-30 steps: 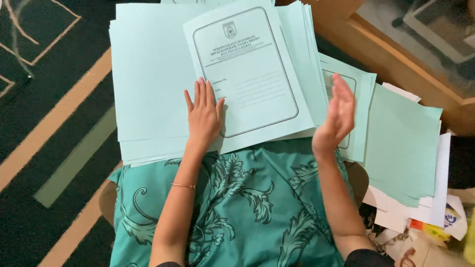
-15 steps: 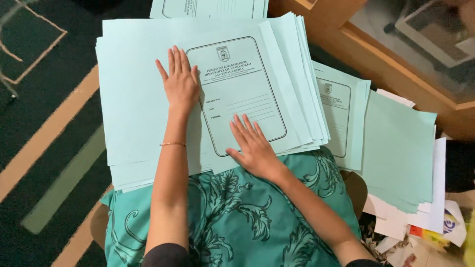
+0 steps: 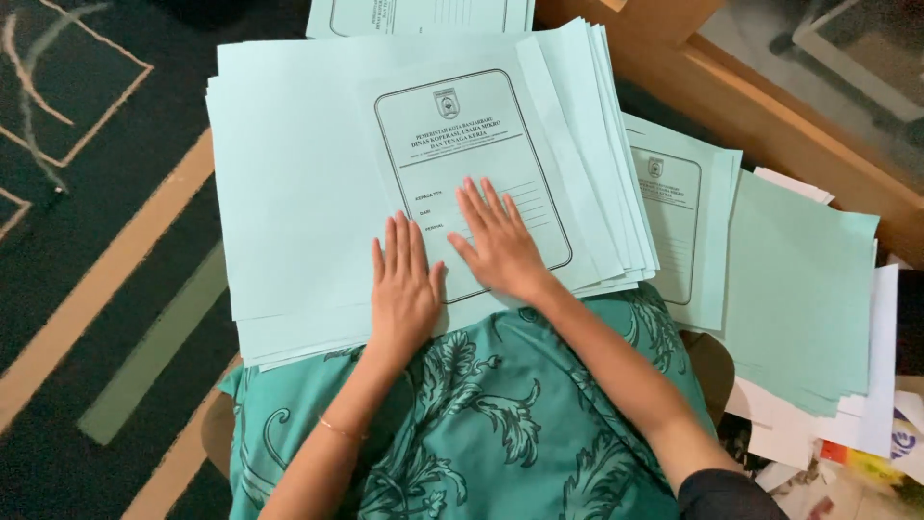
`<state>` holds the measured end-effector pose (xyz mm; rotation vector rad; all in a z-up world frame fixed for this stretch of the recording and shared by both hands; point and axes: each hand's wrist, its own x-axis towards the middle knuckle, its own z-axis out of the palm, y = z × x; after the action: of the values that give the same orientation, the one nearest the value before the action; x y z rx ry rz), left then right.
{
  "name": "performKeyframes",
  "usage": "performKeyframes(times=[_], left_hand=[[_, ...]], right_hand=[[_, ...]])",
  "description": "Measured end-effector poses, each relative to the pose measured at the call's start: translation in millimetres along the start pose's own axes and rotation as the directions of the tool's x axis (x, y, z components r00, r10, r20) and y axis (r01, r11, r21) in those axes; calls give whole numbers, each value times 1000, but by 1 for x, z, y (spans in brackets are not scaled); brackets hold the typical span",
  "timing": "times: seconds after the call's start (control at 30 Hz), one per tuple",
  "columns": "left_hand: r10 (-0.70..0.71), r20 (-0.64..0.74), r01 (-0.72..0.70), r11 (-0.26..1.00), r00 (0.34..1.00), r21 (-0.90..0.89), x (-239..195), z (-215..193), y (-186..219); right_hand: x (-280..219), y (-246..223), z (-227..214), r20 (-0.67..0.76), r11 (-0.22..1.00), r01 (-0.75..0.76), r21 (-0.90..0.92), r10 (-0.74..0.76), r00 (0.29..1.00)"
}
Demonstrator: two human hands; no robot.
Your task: The person sits with a stack of light blue papers on their lap. They repeatedly pick up a paper, flip it over, and place it back onto the stack, continuing this process throughout the video.
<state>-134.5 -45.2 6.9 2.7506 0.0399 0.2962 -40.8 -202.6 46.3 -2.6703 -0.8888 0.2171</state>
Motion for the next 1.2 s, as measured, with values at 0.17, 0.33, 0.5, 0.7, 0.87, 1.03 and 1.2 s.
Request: performKeyframes(times=[0.17,0.33,0.5,0.7,0.87,1.03,1.2], left_hand=[[84,-61,-81,996,995,43,-26,-1,10],[55,17,-56,997,998,49,-17,5,4],[-19,140,12,999,990,47,44,15,-19],[-114,106,105,990,988,91,150,32,-49],[-236,8,234,969,972,84,199,44,-63],[-176,-81,180,983,981,34,157,49,-26],[-80,-53,80,997,995,-10,79,37,20]], right_hand=[[84,13,-25,-63,988,-156,-12,155,986],[144,47,-28,-165,967,-254,-20,248,955],[131,45,-26,-196,959,-281,-30,270,943],[48,34,-23,-100,968,-237,-83,228,968],[-22,13,-42,61,968,-248,-36,250,966],[-27,14,-40,47,966,-256,-43,258,965],[23,34,-34,-6,964,-260,-59,260,966]])
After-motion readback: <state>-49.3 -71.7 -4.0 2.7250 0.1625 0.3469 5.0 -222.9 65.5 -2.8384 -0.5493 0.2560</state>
